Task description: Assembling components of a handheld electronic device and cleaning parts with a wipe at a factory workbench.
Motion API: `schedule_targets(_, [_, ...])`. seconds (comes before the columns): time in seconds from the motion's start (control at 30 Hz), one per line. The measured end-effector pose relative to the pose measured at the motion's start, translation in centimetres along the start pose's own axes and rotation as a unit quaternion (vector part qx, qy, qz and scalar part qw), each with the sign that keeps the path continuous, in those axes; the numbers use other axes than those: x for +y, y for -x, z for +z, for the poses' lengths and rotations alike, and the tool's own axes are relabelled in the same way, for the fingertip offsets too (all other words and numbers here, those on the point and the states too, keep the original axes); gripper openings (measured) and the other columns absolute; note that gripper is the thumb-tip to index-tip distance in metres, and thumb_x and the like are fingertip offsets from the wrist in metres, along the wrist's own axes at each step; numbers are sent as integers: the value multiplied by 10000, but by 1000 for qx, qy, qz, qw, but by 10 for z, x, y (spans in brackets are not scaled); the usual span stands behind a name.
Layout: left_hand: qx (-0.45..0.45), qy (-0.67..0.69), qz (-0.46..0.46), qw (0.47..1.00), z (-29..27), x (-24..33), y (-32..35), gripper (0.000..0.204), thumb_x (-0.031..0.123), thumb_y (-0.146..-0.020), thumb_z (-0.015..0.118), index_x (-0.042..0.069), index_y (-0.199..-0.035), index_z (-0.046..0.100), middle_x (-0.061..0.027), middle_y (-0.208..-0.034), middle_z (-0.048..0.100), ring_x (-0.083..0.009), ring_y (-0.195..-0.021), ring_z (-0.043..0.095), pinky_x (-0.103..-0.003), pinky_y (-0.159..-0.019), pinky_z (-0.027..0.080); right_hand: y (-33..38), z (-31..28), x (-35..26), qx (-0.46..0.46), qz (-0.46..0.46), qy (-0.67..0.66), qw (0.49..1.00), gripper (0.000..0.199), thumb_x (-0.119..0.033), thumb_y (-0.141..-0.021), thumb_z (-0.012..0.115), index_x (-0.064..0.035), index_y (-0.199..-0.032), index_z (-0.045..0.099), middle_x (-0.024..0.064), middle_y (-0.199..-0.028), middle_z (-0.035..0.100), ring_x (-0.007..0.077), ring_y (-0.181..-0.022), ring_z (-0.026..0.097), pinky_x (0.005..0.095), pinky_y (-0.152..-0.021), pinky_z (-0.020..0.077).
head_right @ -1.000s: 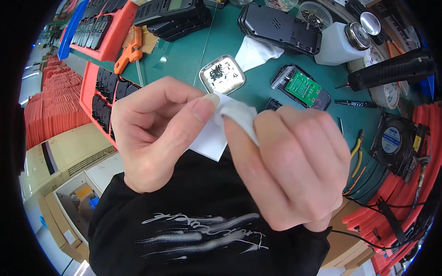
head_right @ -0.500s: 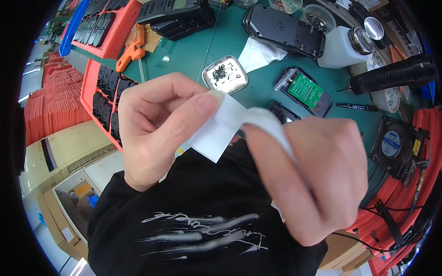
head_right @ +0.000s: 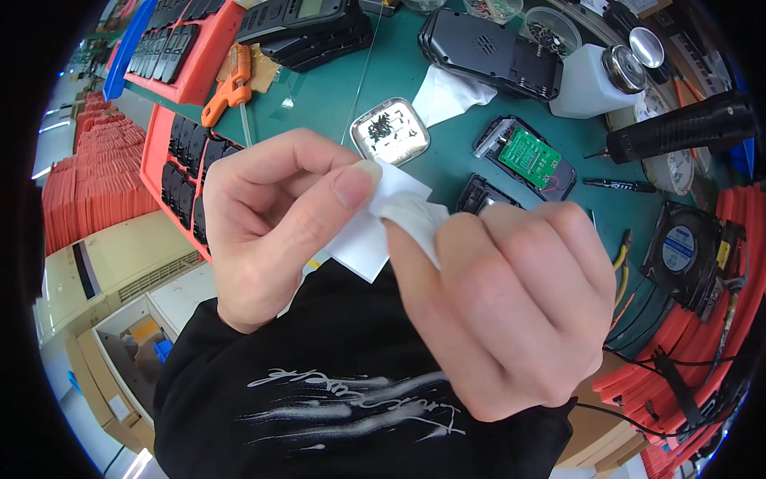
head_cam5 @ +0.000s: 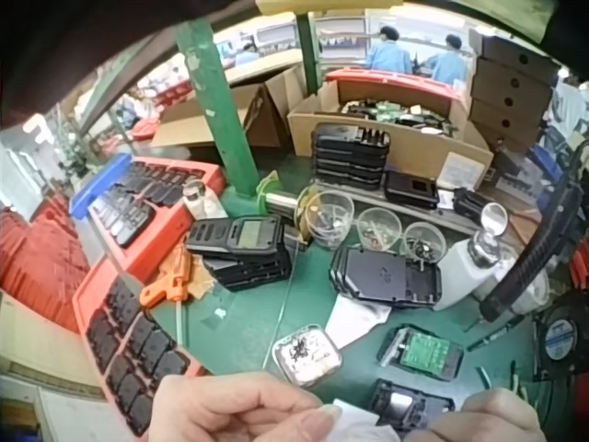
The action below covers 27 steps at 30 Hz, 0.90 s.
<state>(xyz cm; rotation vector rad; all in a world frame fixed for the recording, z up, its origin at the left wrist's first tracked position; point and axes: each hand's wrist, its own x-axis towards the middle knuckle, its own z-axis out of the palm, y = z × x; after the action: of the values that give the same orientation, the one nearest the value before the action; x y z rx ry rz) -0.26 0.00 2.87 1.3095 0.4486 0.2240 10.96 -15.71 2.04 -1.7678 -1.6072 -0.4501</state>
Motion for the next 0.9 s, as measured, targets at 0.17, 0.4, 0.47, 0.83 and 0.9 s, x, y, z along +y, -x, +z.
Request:
schedule_targets(0.17, [11,9,11,1000,2,-2,0,112,39,-921,663,-69,-949,674,-46,-802,681,-45,-704,576,-194,-619,411,3,-2,0,6,1,17,1000,469,-150,-478,623,36,-895,729,107,-798,569,246,-654,556,332,-538,412])
schedule_targets(0.4, [1,13,11,1000,2,-2,0,118,44,-921,664,-68,-955,677,-46,-810,681,-45,-713,568,-192,-626,399,0,3,4,19,-18,16,1000,455,-157,-480,633,42,-879,720,113,-796,571,255,-654,560,340,-537,414])
schedule_targets(0.47, [5,21,13,1000,3,-2,0,129,52,-928,655,-74,-956,667,-75,-816,694,-74,-708,612,-202,-629,443,0,2,4,24,-29,16,999,452,-158,-481,635,44,-876,718,114,-794,570,257,-655,561,342,-537,414])
schedule_targets(0.83, [3,12,3,1000,-1,-4,-2,163,68,-944,628,-95,-948,629,-180,-843,717,-212,-728,725,-293,-672,584,8,-17,9,38,-26,36,998,412,-139,-516,669,77,-865,706,143,-755,556,283,-630,552,359,-514,399])
schedule_targets(0.9, [5,5,-17,1000,0,-3,-2,155,65,-941,636,-89,-950,639,-146,-825,715,-164,-710,702,-253,-646,549,5,-17,7,32,-36,27,998,410,-136,-516,673,78,-865,707,141,-752,555,277,-625,549,356,-510,395])
